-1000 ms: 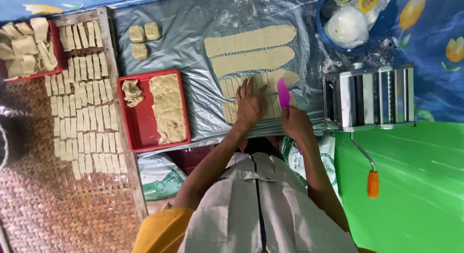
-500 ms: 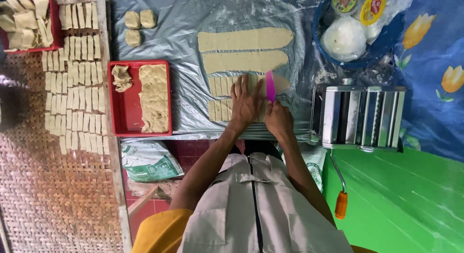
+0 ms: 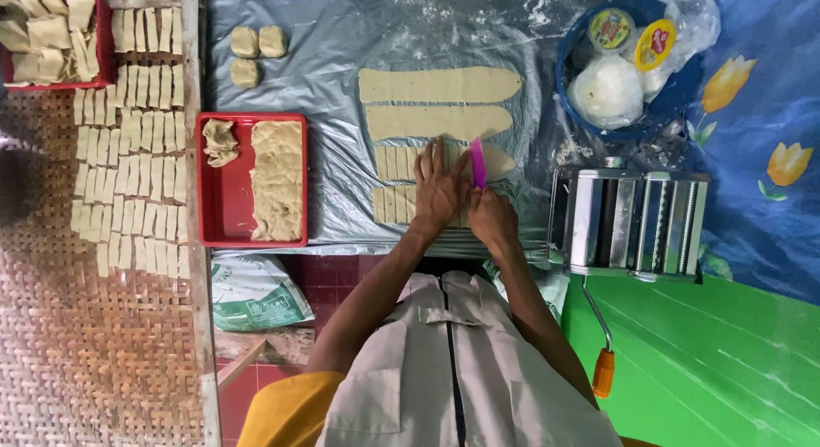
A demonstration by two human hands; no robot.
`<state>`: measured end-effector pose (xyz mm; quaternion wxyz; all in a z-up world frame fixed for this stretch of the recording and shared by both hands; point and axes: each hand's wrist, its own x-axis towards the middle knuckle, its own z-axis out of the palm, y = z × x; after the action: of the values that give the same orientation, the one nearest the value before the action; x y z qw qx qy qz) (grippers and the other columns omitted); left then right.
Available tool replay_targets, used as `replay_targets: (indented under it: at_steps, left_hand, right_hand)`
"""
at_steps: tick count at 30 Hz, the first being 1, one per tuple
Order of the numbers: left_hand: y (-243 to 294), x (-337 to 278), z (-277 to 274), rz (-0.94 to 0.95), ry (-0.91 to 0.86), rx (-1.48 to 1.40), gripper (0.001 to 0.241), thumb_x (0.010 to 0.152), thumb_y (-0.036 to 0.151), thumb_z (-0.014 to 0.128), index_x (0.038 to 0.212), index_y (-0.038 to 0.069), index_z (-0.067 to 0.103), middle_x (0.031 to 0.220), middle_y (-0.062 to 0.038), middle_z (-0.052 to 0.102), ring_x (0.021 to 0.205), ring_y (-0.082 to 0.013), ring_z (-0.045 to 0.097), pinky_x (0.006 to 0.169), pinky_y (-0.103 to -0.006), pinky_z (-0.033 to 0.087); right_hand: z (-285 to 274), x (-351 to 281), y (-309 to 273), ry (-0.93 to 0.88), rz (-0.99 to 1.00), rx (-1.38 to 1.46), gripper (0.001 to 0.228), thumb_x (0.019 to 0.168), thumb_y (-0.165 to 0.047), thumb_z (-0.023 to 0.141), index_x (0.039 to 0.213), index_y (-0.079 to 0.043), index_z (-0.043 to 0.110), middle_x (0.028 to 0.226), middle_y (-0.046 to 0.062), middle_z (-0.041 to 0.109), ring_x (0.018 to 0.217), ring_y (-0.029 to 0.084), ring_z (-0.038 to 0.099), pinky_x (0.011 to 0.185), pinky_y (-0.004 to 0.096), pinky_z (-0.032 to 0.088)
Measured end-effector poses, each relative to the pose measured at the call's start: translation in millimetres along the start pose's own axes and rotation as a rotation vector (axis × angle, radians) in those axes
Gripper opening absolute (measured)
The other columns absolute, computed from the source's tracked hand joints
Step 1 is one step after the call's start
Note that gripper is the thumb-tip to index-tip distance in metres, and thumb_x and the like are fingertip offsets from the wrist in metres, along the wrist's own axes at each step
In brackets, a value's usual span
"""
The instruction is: Cutting flattened strips of dough into smaller rectangular pieces using a scraper tool and placing them on a tray.
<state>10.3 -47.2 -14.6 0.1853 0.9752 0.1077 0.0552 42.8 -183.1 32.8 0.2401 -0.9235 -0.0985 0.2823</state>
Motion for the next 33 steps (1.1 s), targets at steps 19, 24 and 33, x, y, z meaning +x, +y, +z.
replay_targets:
  at_steps: [19, 24, 33]
  left_hand:
    - [-13, -7, 1, 0.040, -0.070, -0.077, 0.059, 0.094, 0.042, 0.057, 0.151, 0.025, 0.050, 0.165, -0.029, 0.020, 0.155, -0.0469, 0.016, 0.120, -0.0646, 0.016]
    - [-18, -10, -17, -0.026, 0.004, -0.211, 0.050, 0.095, 0.036, 0.055, 0.141, 0.019, 0.057, 0.161, -0.025, 0.029, 0.152, -0.0441, 0.021, 0.120, -0.0620, 0.019]
    - [-30, -15, -11, -0.057, 0.103, -0.231, 0.048, 0.089, 0.034, 0.058, 0.134, 0.021, 0.063, 0.158, -0.020, 0.036, 0.150, -0.0423, 0.028, 0.116, -0.0623, 0.026]
  right_hand:
    - [18, 1, -10, -0.051, 0.124, -0.159, 0.042, 0.092, -0.037, 0.055, 0.095, 0.001, 0.074, 0.087, 0.025, 0.075, 0.085, 0.049, 0.073, 0.062, 0.060, 0.056]
    - [8, 5, -35, -0.036, 0.172, -0.082, 0.053, 0.100, -0.038, 0.041, 0.094, 0.002, 0.075, 0.088, 0.029, 0.074, 0.088, 0.052, 0.073, 0.070, 0.062, 0.056]
    - [2, -10, -40, -0.009, 0.082, -0.060, 0.047, 0.103, -0.028, 0.043, 0.099, 0.009, 0.073, 0.087, 0.034, 0.072, 0.082, 0.053, 0.071, 0.066, 0.065, 0.056]
